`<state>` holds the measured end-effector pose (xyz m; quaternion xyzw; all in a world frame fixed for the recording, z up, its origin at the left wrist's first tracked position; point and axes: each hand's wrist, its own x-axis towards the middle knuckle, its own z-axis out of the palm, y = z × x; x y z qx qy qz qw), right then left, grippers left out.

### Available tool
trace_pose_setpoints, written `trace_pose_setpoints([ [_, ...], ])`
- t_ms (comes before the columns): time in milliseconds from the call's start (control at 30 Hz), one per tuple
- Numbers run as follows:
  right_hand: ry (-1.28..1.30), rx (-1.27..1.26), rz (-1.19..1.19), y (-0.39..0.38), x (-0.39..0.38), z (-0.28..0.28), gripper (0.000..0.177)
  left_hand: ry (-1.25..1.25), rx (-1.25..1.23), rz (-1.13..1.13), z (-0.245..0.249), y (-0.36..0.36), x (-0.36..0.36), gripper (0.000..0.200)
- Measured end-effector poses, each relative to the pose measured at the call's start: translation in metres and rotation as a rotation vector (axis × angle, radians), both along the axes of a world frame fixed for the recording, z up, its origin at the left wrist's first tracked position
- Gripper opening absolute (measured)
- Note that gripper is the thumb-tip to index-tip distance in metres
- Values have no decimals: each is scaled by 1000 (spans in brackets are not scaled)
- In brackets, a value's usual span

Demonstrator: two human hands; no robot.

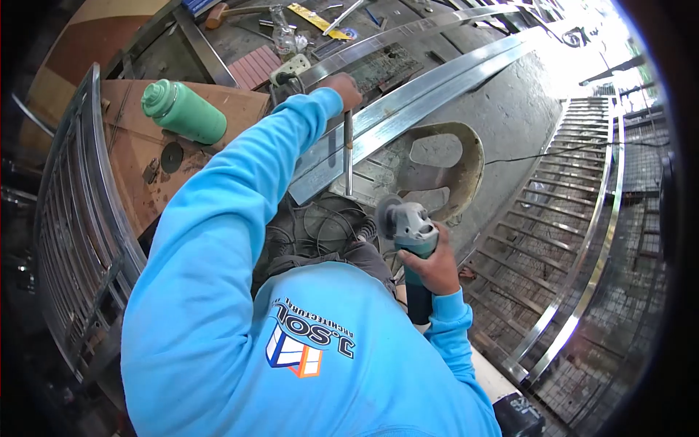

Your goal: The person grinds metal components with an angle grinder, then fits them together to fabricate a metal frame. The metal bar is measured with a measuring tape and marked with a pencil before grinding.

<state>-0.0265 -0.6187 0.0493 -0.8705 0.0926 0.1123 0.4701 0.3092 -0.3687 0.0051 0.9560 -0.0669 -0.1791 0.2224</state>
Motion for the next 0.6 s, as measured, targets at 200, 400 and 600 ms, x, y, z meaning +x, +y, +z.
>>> trace_pose_setpoints([
  [200, -48, -76, 253, 9, 58, 7, 88, -94, -60, -59, -23, -7, 3, 33],
  [400, -35, -56, 511, 21, 98, -21, 94, -11, -133, -74, -18, 8, 0, 32],
  [600, 35, -170, 720, 28, 134, -22, 96, 170, -58, -220, 3, -6, 3, 31],
])
